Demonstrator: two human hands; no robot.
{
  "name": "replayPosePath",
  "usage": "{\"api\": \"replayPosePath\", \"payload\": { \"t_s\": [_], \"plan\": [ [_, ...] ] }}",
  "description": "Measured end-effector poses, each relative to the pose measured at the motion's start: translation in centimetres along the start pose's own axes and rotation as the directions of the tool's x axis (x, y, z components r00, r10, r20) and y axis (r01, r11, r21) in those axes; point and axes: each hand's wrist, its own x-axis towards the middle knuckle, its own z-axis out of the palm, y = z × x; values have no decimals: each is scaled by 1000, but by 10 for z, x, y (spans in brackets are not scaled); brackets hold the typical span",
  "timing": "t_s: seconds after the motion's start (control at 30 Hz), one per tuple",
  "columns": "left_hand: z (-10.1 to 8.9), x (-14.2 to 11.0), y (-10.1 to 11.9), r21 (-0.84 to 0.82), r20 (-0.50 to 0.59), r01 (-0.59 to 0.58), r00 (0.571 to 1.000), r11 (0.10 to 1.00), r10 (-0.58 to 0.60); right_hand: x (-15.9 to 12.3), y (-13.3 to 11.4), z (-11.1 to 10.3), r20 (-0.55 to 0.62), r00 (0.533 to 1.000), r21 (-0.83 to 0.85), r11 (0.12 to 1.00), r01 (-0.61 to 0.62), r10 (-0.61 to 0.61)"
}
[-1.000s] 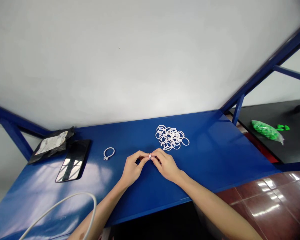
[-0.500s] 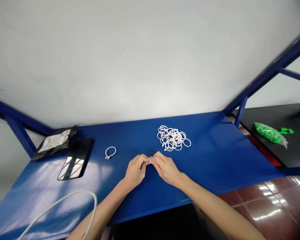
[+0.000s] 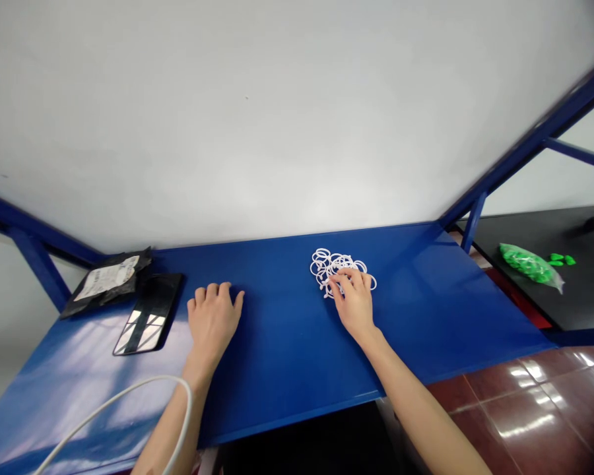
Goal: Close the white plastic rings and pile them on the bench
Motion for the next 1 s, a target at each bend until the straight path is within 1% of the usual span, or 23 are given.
{"api": "replayPosePath", "payload": {
  "t_s": [0.07,0.13,0.2,0.23,0.27,0.3,0.37,0.4,0.47,0.53,0.57,0.6,0.67,0.83,0.87,0.93,1.0],
  "plan": [
    [2,-3,-5,30,55,-43,998,999,41,2,5,0,6,1000,-48,999,-13,13],
    [4,-3,-4,-21,80,-96,992,995,98,2,4,0,3,1000,-59,998,-12,12],
    [5,-3,2,-154,103,-133,983,979,150,0,-1,1,-14,1000,-40,999,3,-3],
    [5,-3,7,-256,113,-145,977,956,178,-1,-5,1,-18,1000,-16,1000,18,-18],
    [4,-3,13,-379,121,-149,970,913,209,-3,-11,1,-12,999,22,999,37,-37],
    [3,-3,19,-511,126,-146,962,847,242,-5,-16,1,8,998,74,996,59,-59],
    [1,-6,32,-739,146,-100,942,666,303,-10,-26,2,81,990,211,973,99,-118],
    [-2,-8,38,-814,168,-58,929,577,330,-12,-30,3,128,980,284,953,110,-151],
    [-6,-13,48,-901,218,33,896,432,387,-16,-36,5,218,953,415,904,104,-210],
    [-9,-16,54,-937,254,109,864,332,434,-18,-37,7,299,922,513,856,65,-248],
    [-10,-17,56,-945,263,135,856,299,446,-19,-37,8,331,908,548,836,38,-258],
    [-11,-17,56,-948,269,153,852,278,448,-20,-37,8,355,897,575,818,12,-262],
    [-11,-16,55,-947,274,165,859,275,432,-19,-36,8,382,887,611,791,-33,-258],
    [-10,-13,51,-935,227,99,904,339,363,-16,-38,1,402,888,665,738,-115,-223],
    [-10,-12,51,-932,213,84,914,352,344,-15,-38,0,394,892,667,737,-112,-221],
    [-10,-12,51,-925,204,84,933,370,297,-15,-38,0,363,901,659,749,-67,-239],
    [-8,-11,52,-914,250,141,934,381,254,-15,-36,2,323,901,639,769,18,-290]
  ]
}}
